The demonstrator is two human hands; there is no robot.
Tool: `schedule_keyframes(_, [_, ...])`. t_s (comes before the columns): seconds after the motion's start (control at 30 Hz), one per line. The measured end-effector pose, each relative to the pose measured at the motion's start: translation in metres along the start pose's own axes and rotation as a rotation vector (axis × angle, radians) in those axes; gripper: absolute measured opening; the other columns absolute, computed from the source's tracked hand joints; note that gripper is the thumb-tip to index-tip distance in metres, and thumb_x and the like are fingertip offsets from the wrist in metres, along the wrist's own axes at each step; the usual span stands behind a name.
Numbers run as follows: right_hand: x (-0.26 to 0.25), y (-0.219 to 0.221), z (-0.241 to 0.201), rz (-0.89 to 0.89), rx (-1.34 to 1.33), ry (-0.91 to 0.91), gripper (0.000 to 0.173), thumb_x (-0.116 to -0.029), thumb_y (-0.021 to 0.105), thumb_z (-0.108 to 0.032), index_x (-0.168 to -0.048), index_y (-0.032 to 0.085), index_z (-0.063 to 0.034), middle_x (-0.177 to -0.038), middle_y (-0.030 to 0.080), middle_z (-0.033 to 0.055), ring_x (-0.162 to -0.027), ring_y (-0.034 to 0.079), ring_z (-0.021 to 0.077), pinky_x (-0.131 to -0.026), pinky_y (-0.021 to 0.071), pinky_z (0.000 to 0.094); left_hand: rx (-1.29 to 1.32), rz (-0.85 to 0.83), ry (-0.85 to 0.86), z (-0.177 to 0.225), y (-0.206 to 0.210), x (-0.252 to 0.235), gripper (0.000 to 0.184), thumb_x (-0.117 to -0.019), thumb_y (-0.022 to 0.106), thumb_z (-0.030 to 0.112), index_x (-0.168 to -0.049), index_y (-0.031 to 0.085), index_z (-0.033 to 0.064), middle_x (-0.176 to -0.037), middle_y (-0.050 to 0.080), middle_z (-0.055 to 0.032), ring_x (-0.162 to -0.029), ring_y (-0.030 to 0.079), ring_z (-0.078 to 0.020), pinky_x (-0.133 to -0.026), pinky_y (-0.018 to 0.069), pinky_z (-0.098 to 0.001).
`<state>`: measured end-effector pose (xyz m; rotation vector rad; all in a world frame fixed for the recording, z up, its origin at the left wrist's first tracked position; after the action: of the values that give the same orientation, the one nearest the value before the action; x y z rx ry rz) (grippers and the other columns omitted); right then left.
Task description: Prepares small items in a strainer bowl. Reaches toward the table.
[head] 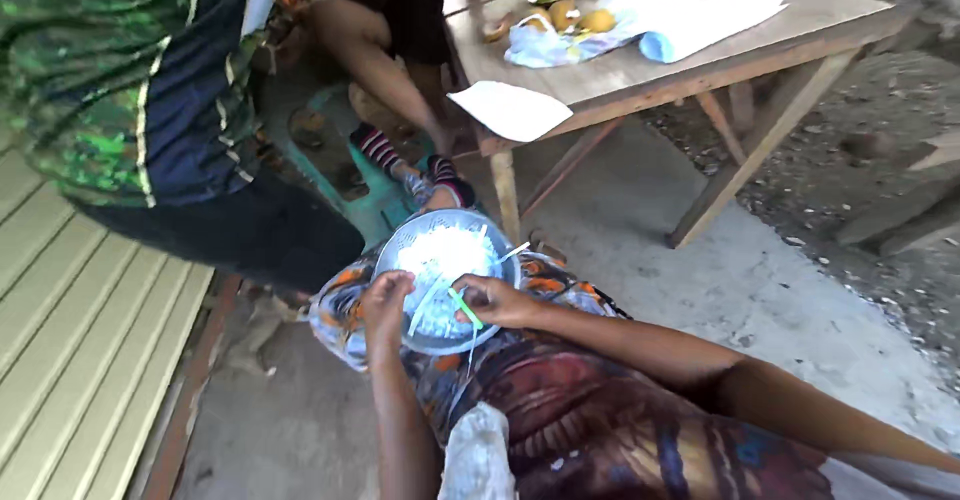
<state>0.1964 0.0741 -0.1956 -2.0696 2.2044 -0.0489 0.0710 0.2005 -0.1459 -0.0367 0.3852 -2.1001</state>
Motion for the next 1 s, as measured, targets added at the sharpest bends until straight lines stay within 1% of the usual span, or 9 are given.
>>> schedule_keyframes(0.07, [-0.001,-0.001,0.000,0.006,0.032,-0.003,0.049,-0.0961,0.069,-0.022,-0.132,0.053,0.0067,-0.088,0.065,0.0067,-0.074,0.060,0.0060,-0.074,0.0526,0.0251,0.023,-0.001,-0.001,0.003,0.001,-0.001,0.006,-0.0952,0.060,-0.001,-0.095,0.065,-0.0037,-0.080,0.065,0.0028,-0.075,0.062,-0.0016,-0.077,0.0541,-0.0219])
schedule_keyframes(0.17, [-0.001,-0.003,0.002,0.027,0.028,-0.024,0.049,-0.0949,0.070,-0.025,-0.129,0.054,0.0056,-0.086,0.064,0.0027,-0.072,0.059,0.0035,-0.072,0.0517,0.0228,0.044,-0.031,-0.007,0.004,0.004,0.000,0.004,-0.0938,0.061,-0.003,-0.093,0.065,-0.0026,-0.078,0.064,0.0029,-0.073,0.062,-0.0022,-0.077,0.0540,-0.0224])
schedule_keyframes(0.3, [-0.001,-0.004,0.001,0.027,0.016,-0.024,0.047,-0.0948,0.070,-0.024,-0.129,0.054,0.0050,-0.085,0.063,0.0008,-0.071,0.058,0.0018,-0.071,0.0511,0.0208,0.058,-0.069,0.011,0.004,0.011,0.000,0.006,-0.0915,0.062,-0.003,-0.088,0.065,0.0008,-0.075,0.065,0.0048,-0.071,0.062,-0.0015,-0.073,0.0534,-0.0210])
schedule_keyframes(0.47, [-0.001,-0.005,0.000,0.021,0.019,-0.015,0.047,-0.0947,0.071,-0.024,-0.128,0.054,0.0041,-0.082,0.062,-0.0013,-0.068,0.056,0.0001,-0.069,0.0495,0.0192,0.061,-0.093,-0.005,0.005,0.017,0.001,0.007,-0.0915,0.062,-0.004,-0.087,0.065,0.0013,-0.073,0.064,0.0051,-0.071,0.062,-0.0013,-0.074,0.0532,-0.0206])
schedule_keyframes(0.57, [-0.001,-0.006,0.002,0.031,0.019,-0.007,0.047,-0.0944,0.071,-0.024,-0.128,0.055,0.0038,-0.083,0.062,-0.0006,-0.068,0.057,0.0006,-0.069,0.0499,0.0193,0.057,-0.104,-0.008,0.006,0.019,0.002,0.008,-0.0914,0.062,-0.004,-0.087,0.065,0.0016,-0.074,0.064,0.0052,-0.071,0.061,-0.0010,-0.073,0.0531,-0.0200])
schedule_keyframes(0.7, [-0.001,-0.007,0.002,0.041,0.036,0.004,0.047,-0.0946,0.071,-0.024,-0.129,0.055,0.0038,-0.085,0.063,0.0011,-0.069,0.057,0.0023,-0.069,0.0503,0.0211,0.044,-0.123,-0.004,0.009,0.020,0.003,0.006,-0.0927,0.062,-0.004,-0.089,0.065,-0.0004,-0.075,0.064,0.0043,-0.071,0.061,-0.0013,-0.073,0.0531,-0.0205])
schedule_keyframes(0.87, [-0.002,-0.008,0.003,0.056,0.052,0.015,0.046,-0.0945,0.072,-0.025,-0.128,0.056,0.0021,-0.082,0.062,0.0002,-0.068,0.056,0.0020,-0.068,0.0496,0.0201,0.048,-0.131,-0.013,0.009,0.019,0.003,0.007,-0.0925,0.062,-0.004,-0.088,0.065,0.0005,-0.074,0.064,0.0046,-0.070,0.061,-0.0015,-0.073,0.0529,-0.0206])
schedule_keyframes(0.93, [-0.002,-0.008,0.003,0.062,0.043,0.028,0.044,-0.0950,0.072,-0.023,-0.128,0.056,0.0022,-0.081,0.062,0.0001,-0.067,0.056,0.0019,-0.068,0.0494,0.0199,0.056,-0.130,-0.016,0.010,0.018,0.002,0.009,-0.0926,0.062,-0.005,-0.087,0.065,0.0011,-0.073,0.064,0.0051,-0.070,0.061,-0.0012,-0.072,0.0529,-0.0200])
schedule_keyframes(1.0, [-0.002,-0.009,0.002,0.074,0.029,0.031,0.041,-0.0953,0.071,-0.021,-0.126,0.056,0.0017,-0.079,0.061,-0.0019,-0.065,0.055,0.0003,-0.066,0.0486,0.0185,0.061,-0.128,-0.010,0.010,0.018,0.002,0.010,-0.0924,0.062,-0.005,-0.086,0.065,0.0015,-0.072,0.064,0.0059,-0.069,0.061,-0.0005,-0.071,0.0527,-0.0193])
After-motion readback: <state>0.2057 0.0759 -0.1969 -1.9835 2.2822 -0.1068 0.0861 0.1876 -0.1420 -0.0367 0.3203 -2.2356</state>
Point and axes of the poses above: each hand's wrist, its own x-axis away from the middle knuckle, its own y-axis out of the palm, z = x × y, the point moved 7 cm from there along -x, towards the middle knuckle
